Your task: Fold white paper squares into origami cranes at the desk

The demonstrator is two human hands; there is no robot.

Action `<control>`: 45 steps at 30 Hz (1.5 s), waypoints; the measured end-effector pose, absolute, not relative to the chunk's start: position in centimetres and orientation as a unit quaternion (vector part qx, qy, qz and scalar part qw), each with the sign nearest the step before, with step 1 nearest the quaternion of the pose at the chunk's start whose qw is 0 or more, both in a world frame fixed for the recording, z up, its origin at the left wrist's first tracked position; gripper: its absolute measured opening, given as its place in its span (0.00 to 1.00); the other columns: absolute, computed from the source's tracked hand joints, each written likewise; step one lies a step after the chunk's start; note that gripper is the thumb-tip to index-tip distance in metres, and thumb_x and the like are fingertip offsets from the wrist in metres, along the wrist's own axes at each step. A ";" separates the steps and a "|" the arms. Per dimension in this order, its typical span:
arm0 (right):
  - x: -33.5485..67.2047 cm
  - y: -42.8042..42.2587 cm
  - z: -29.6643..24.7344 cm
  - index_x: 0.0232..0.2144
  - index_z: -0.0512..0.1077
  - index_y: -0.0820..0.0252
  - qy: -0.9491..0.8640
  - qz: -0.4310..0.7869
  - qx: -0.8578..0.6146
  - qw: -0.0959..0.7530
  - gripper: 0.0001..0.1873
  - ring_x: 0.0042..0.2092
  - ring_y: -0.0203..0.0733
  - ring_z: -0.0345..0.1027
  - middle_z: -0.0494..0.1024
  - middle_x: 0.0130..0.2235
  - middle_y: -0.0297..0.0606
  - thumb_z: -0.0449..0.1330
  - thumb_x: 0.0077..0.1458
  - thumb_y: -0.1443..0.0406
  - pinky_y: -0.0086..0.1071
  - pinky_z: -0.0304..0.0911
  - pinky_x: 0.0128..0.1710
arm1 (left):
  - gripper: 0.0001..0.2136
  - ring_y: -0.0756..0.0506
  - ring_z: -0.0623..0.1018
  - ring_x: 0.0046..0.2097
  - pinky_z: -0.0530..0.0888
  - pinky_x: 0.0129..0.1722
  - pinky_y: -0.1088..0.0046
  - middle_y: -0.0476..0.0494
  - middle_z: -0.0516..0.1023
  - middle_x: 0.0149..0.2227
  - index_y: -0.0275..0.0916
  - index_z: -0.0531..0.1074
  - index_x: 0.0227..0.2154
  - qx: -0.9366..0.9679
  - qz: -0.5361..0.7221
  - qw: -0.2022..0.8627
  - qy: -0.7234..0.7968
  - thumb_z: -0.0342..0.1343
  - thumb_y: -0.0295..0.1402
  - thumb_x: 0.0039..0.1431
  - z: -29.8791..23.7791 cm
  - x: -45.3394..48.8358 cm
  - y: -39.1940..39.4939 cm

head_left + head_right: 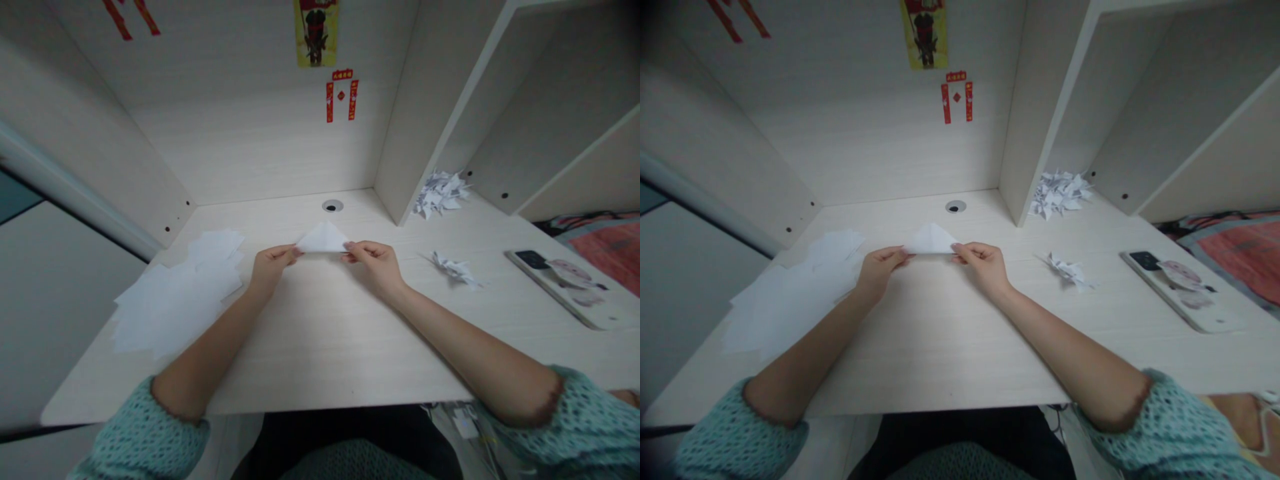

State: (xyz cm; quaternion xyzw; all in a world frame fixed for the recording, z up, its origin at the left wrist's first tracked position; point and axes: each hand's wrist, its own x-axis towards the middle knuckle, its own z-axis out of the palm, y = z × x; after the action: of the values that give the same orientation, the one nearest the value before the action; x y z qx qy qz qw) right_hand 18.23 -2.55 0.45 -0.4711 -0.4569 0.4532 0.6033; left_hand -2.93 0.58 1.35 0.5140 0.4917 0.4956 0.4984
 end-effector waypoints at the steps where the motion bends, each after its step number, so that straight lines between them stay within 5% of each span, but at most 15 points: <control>1: 18.2 -2.6 0.5 0.22 0.77 0.59 -0.451 0.450 -0.475 0.607 0.13 0.25 0.36 0.69 0.78 0.22 0.35 0.66 0.43 0.55 0.30 0.64 0.30 | 0.16 0.48 0.76 0.34 0.72 0.39 0.71 0.41 0.81 0.32 0.36 0.80 0.31 0.501 0.501 0.505 0.493 0.65 0.42 0.40 1.3 -2.7 0.4; 14: 17.9 -2.6 0.4 0.21 0.76 0.61 -0.417 0.437 -0.498 0.622 0.15 0.25 0.35 0.66 0.77 0.22 0.36 0.65 0.43 0.53 0.29 0.60 0.28 | 0.15 0.46 0.76 0.42 0.71 0.44 0.70 0.41 0.79 0.40 0.37 0.79 0.31 0.417 0.507 0.568 0.497 0.65 0.41 0.41 2.1 -1.0 -1.9; 18: 18.4 -2.9 0.9 0.20 0.75 0.60 -0.487 0.378 -0.492 0.615 0.15 0.25 0.36 0.67 0.77 0.23 0.35 0.65 0.44 0.54 0.30 0.60 0.28 | 0.21 0.45 0.76 0.44 0.70 0.42 0.72 0.40 0.78 0.43 0.39 0.74 0.43 0.493 0.484 0.524 0.498 0.64 0.40 0.44 2.5 -1.3 -1.7; 23: 18.2 -3.8 1.4 0.20 0.76 0.59 -0.595 0.344 -0.474 0.550 0.12 0.27 0.39 0.69 0.78 0.24 0.36 0.65 0.44 0.56 0.31 0.62 0.30 | 0.36 0.46 0.77 0.41 0.70 0.41 0.72 0.41 0.79 0.42 0.42 0.60 0.57 0.481 0.434 0.611 0.455 0.64 0.40 0.44 3.0 -1.4 -1.7; 33: 17.7 -3.8 0.9 0.29 0.77 0.58 -0.588 0.349 -0.477 0.552 0.12 0.30 0.38 0.70 0.80 0.32 0.38 0.65 0.45 0.56 0.31 0.65 0.32 | 0.22 0.46 0.77 0.34 0.71 0.33 0.73 0.41 0.80 0.39 0.36 0.75 0.45 0.480 0.435 0.605 0.463 0.63 0.40 0.45 2.3 -1.1 -1.9; 45: 17.6 -3.6 0.4 0.35 0.78 0.58 -0.527 0.409 -0.477 0.572 0.16 0.29 0.39 0.71 0.81 0.33 0.39 0.67 0.42 0.57 0.31 0.66 0.29 | 0.20 0.47 0.77 0.36 0.71 0.34 0.74 0.44 0.80 0.41 0.40 0.75 0.45 0.512 0.442 0.584 0.448 0.60 0.40 0.49 2.2 -1.0 -2.5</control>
State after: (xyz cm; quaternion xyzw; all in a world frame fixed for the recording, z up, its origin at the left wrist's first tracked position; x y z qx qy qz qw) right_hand 17.55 -3.63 0.40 -0.4772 -0.5270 0.4091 0.5720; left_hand -1.04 -2.51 2.17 0.5123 0.4477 0.4424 0.5842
